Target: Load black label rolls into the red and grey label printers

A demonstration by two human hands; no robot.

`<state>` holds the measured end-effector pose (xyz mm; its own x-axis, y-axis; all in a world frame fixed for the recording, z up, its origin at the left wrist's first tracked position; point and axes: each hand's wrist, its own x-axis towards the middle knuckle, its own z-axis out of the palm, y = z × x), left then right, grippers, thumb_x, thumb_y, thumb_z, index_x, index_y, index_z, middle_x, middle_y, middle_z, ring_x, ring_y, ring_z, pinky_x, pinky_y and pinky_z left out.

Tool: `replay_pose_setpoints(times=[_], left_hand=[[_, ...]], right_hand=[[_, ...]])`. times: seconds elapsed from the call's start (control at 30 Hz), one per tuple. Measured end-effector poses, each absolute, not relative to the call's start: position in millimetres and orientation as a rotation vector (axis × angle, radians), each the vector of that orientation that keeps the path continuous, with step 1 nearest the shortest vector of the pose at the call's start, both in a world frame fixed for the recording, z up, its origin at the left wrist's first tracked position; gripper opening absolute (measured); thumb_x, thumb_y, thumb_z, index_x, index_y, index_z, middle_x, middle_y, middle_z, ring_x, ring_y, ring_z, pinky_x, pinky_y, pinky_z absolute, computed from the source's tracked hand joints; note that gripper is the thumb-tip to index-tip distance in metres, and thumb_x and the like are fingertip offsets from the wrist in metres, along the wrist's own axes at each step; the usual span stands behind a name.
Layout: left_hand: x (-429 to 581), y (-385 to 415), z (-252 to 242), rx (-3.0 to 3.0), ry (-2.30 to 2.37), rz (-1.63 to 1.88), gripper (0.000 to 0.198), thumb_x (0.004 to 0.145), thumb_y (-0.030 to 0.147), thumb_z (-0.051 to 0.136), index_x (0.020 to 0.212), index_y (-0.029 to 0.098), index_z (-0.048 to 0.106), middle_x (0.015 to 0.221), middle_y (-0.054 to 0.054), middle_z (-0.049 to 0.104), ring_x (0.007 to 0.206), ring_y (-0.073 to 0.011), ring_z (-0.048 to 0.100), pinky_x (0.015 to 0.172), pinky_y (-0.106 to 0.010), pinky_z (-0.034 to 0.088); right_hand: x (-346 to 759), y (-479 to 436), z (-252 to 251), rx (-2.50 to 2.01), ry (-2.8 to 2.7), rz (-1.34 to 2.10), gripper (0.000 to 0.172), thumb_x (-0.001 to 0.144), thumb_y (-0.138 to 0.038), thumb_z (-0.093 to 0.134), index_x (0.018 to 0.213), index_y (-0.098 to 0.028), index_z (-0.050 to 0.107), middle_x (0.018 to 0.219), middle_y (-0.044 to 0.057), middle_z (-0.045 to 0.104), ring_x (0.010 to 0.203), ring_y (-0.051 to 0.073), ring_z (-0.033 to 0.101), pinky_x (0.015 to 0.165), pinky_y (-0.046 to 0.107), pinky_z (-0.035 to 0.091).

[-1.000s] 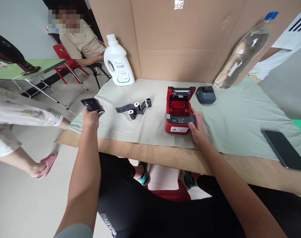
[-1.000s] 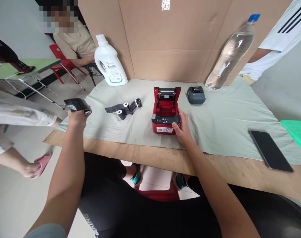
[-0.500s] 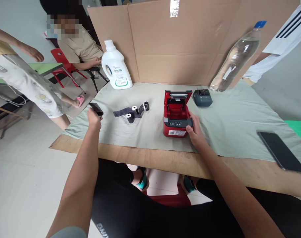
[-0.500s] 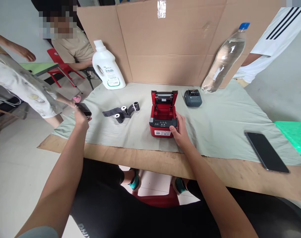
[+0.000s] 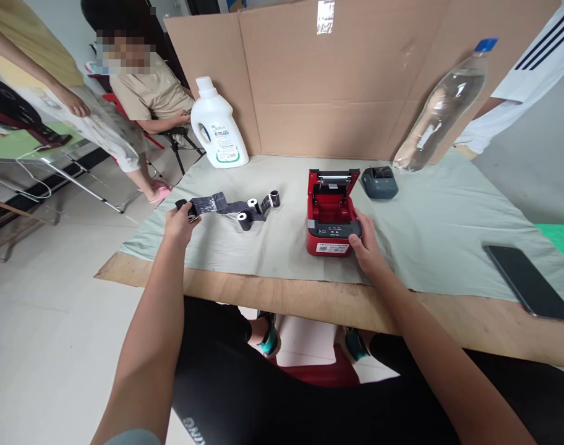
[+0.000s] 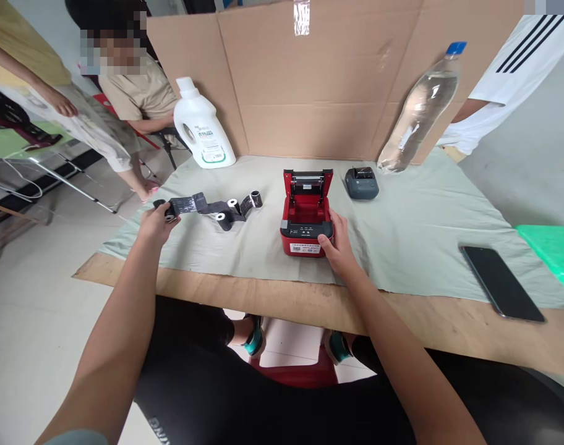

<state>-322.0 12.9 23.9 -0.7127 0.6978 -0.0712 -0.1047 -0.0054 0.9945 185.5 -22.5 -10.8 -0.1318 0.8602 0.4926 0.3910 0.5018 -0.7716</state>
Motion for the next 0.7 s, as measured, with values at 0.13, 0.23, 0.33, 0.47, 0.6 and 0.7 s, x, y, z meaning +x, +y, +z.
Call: replay_pose_setpoints(times=[0.13,0.23,0.33,0.47,0.6,0.7], left_hand=[[-322.0,13.5,23.2,0.595,1.621,1.824,0.007,0.094,0.018,0.064,0.090,0.019,0.058,0.086,-0.004,0.065,0.075,-0.0144,0.065,0.067,-0.028,0.061],[-322.2,14.2,25.2,0.659,1.573,1.911,0.011,0.094,0.014,0.065,0.097,0.019,0.056,0.096,-0.002,0.065,0.083,-0.0114,0.065,0.078,-0.028,0.062],[-323.1,15.2,27.2,0.673,1.578,1.949,0.015,0.096,0.016,0.067,0.098,0.018,0.052,0.094,0.001,0.062,0.084,-0.0092,0.063,0.082,-0.028,0.061],[-321.2,16.2,28.9,0.588,1.680,1.858,0.016,0.102,0.026,0.059,0.092,0.019,0.050,0.076,0.004,0.056,0.064,-0.0071,0.052,0.067,-0.025,0.054],[-318.0,14.4,30.0,0.516,1.699,1.782,0.021,0.098,0.026,0.056,0.079,0.020,0.048,0.063,0.003,0.050,0.057,-0.0094,0.049,0.055,-0.022,0.047],[-319.7,10.4,30.2,0.469,1.647,1.733,0.019,0.093,0.024,0.055,0.075,0.022,0.048,0.062,0.000,0.054,0.057,-0.0124,0.052,0.055,-0.025,0.050]], right_hand=[[186.2,-22.0,-11.8,-1.065,-1.739,0.554,0.081,0.097,-0.076,0.045,0.161,-0.026,0.040,0.152,0.016,0.051,0.144,0.036,0.048,0.124,0.062,0.037],[186.5,-22.1,-11.5,-1.060,-1.750,0.541,0.079,0.098,-0.074,0.044,0.161,-0.026,0.040,0.152,0.016,0.051,0.144,0.035,0.047,0.124,0.062,0.037],[186.4,-22.1,-11.0,-1.049,-1.760,0.525,0.078,0.099,-0.074,0.044,0.160,-0.026,0.042,0.152,0.016,0.052,0.144,0.035,0.048,0.124,0.061,0.037],[186.1,-22.1,-10.3,-1.054,-1.764,0.515,0.080,0.098,-0.076,0.043,0.160,-0.025,0.042,0.151,0.016,0.052,0.144,0.036,0.048,0.124,0.062,0.036],[186.0,-22.7,-8.3,-1.066,-1.775,0.522,0.080,0.098,-0.077,0.043,0.159,-0.025,0.044,0.150,0.016,0.051,0.144,0.035,0.047,0.124,0.062,0.036],[186.0,-23.1,-7.1,-1.064,-1.771,0.529,0.079,0.098,-0.076,0.043,0.159,-0.026,0.044,0.151,0.016,0.050,0.144,0.036,0.047,0.124,0.062,0.036]])
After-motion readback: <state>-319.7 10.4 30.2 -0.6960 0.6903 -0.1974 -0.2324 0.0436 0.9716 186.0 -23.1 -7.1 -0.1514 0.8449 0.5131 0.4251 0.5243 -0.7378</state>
